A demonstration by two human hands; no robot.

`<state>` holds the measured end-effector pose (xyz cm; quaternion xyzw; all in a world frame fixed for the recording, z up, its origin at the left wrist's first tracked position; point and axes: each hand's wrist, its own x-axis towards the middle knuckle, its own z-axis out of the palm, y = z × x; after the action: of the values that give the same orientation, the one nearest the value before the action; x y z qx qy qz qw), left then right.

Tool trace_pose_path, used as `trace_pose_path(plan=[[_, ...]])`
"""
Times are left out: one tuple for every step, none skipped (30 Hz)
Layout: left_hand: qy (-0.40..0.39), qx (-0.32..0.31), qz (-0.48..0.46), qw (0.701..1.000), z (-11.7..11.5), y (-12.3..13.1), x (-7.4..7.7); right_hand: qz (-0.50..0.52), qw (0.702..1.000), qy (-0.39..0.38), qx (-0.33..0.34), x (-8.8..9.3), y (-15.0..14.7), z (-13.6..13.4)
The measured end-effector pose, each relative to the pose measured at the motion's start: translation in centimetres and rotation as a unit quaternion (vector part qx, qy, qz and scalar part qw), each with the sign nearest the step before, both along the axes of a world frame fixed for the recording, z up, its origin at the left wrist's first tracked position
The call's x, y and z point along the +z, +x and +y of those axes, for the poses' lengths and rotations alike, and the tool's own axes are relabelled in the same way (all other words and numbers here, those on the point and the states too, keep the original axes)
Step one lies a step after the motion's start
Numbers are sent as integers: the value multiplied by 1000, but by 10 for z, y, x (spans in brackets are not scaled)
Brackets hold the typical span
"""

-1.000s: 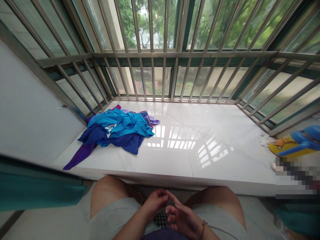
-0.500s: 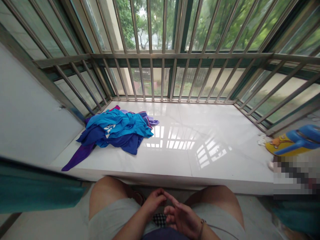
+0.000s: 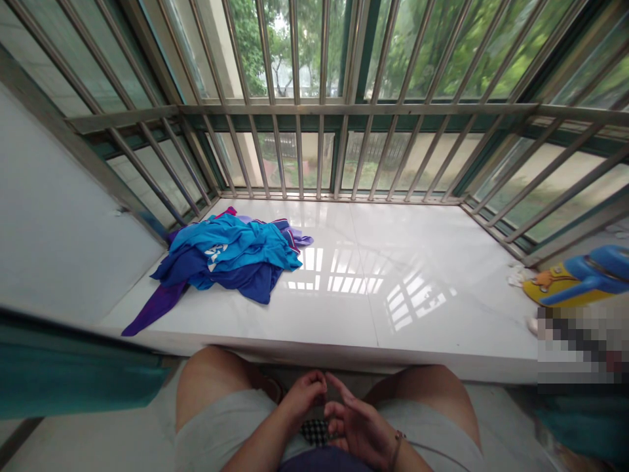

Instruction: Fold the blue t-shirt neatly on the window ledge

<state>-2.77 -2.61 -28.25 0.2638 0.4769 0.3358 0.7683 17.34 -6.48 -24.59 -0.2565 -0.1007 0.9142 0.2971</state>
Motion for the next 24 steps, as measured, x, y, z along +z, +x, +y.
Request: trace_pose_path(plan=[[0, 1, -10, 1000, 0, 0, 0, -6, 1000, -6, -9, -1, 0, 0], [0, 3, -18, 1000, 0, 0, 0, -12, 1000, -11, -17, -2, 0, 1], [-1, 5, -24, 1000, 1, 1, -1, -15, 1000, -15, -23, -3, 1, 1], [-3, 7, -25, 1000, 1, 1, -2, -16, 999, -17, -26, -4, 1, 2], [-5, 10, -22, 1000, 1, 2, -4, -15, 999, -17, -28, -4, 1, 2], [-10, 12, -17, 1000, 1, 3, -7, -16, 999, -17, -30, -4, 1, 3], [-15, 14, -6, 1000, 1, 3, -9, -19, 999, -16, -34, -5, 1, 4], [-21, 16, 9, 1000, 2, 3, -12, -27, 999, -17, -41, -6, 1, 5], [-23, 18, 28, 999, 3, 3, -15, -37, 998, -20, -50, -8, 1, 6], [-21, 15, 48, 998, 3, 3, -17, -49, 997, -24, -62, -10, 2, 6], [-15, 8, 70, 997, 5, 2, -19, -62, 995, -31, -75, -13, 2, 7], [-6, -4, 95, 995, 6, 0, -21, -75, 993, -39, -87, -17, 2, 8], [6, -17, 121, 993, 7, -1, -22, -89, 990, -47, -97, -21, 3, 8], [19, -30, 149, 988, 9, -3, -23, -104, 987, -56, -105, -25, 3, 8], [32, -42, 180, 982, 10, -5, -23, -119, 985, -62, -111, -29, 3, 8], [43, -54, 212, 975, 11, -6, -22, -132, 982, -68, -114, -32, 2, 8], [56, -66, 241, 967, 11, -8, -20, -143, 980, -72, -116, -34, 2, 7], [69, -81, 265, 958, 11, -10, -16, -151, 979, -75, -115, -36, 1, 7], [80, -104, 280, 951, 11, -12, -11, -156, 978, -77, -113, -38, 1, 7], [90, -133, 285, 945, 10, -13, -4, -159, 978, -78, -111, -38, 0, 6], [98, -165, 278, 941, 8, -15, 5, -161, 978, -79, -110, -39, 0, 6], [106, -197, 264, 938, 7, -17, 17, -163, 977, -80, -110, -39, -1, 5], [114, -226, 244, 936, 7, -19, 30, -165, 977, -80, -112, -39, -1, 5], [124, -248, 223, 934, 8, -22, 46, -168, 976, -81, -114, -39, -2, 5]])
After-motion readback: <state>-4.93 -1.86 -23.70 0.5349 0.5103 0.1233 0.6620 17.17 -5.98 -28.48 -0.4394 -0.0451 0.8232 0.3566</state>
